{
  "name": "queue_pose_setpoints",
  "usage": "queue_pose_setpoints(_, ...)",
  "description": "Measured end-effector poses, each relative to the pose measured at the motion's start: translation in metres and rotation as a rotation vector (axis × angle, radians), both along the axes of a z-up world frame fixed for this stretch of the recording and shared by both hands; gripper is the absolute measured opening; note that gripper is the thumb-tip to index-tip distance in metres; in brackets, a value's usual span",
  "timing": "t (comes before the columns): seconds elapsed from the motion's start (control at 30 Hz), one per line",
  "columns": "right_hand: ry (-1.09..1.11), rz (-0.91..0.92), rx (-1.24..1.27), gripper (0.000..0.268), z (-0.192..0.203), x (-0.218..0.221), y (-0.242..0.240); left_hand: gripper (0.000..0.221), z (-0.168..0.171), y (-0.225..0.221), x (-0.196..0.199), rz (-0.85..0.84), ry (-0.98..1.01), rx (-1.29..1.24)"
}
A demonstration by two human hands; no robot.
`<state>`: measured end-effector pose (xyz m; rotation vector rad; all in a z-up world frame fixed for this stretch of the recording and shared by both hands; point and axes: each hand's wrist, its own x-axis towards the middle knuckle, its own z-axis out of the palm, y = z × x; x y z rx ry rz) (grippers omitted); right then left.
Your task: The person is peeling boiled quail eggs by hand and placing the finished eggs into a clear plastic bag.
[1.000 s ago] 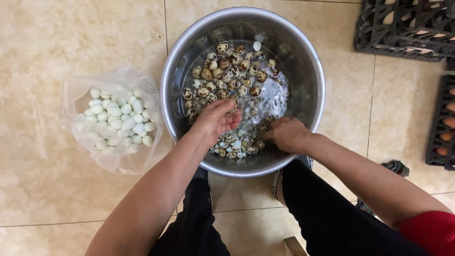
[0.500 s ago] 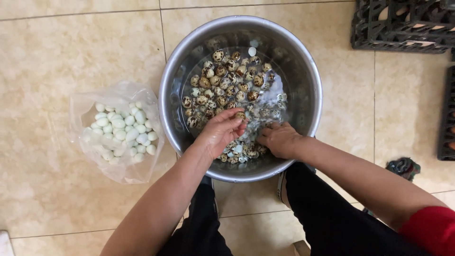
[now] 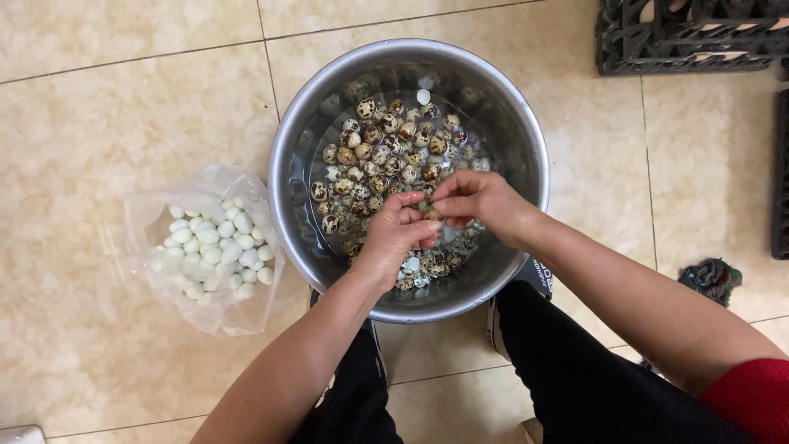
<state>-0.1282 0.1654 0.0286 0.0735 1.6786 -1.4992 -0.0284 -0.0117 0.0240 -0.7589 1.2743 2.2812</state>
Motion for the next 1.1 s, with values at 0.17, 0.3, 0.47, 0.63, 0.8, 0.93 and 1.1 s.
queue_pose_setpoints(0.17, -0.115, -0.106, -0.091, 0.03, 0.014, -0.004, 0.011, 0.031, -0.032, -0.001, 0.002, -0.2, 0.0, -0.223)
queue_pose_setpoints(0.3, -0.182, -0.121, -0.104, 0.026, 0.001, 0.004, 0.016, 0.033, 0.0, 0.003, -0.002, -0.094, 0.115, -0.173)
queue_pose_setpoints(0.47, -0.107, -0.109, -0.114, 0.024, 0.004, 0.014, 0.013, 0.026, -0.011, 0.009, 0.004, 0.069, -0.011, 0.067)
queue_pose_setpoints(0.63, -0.155, -0.056, -0.123, 0.031, 0.019, 0.01, 0.013, 0.026, -0.01, 0.005, 0.004, 0.081, -0.063, 0.112)
queue_pose_setpoints(0.8, -0.007, 0.186, -0.063, 0.037, 0.029, 0.006, 0.009, 0.038, 0.005, 0.001, 0.003, 0.049, -0.069, 0.056)
queue_pose_setpoints(0.93, 0.08, 0.281, 0.013, 0.046, 0.02, 0.005, 0.014, 0.042, -0.008, -0.001, 0.003, 0.058, -0.074, 0.033)
queue_pose_setpoints(1.1, 0.2, 0.387, 0.123, 0.037, 0.04, -0.01, 0.02, 0.018, -0.052, -0.007, 0.016, -0.042, 0.001, -0.152)
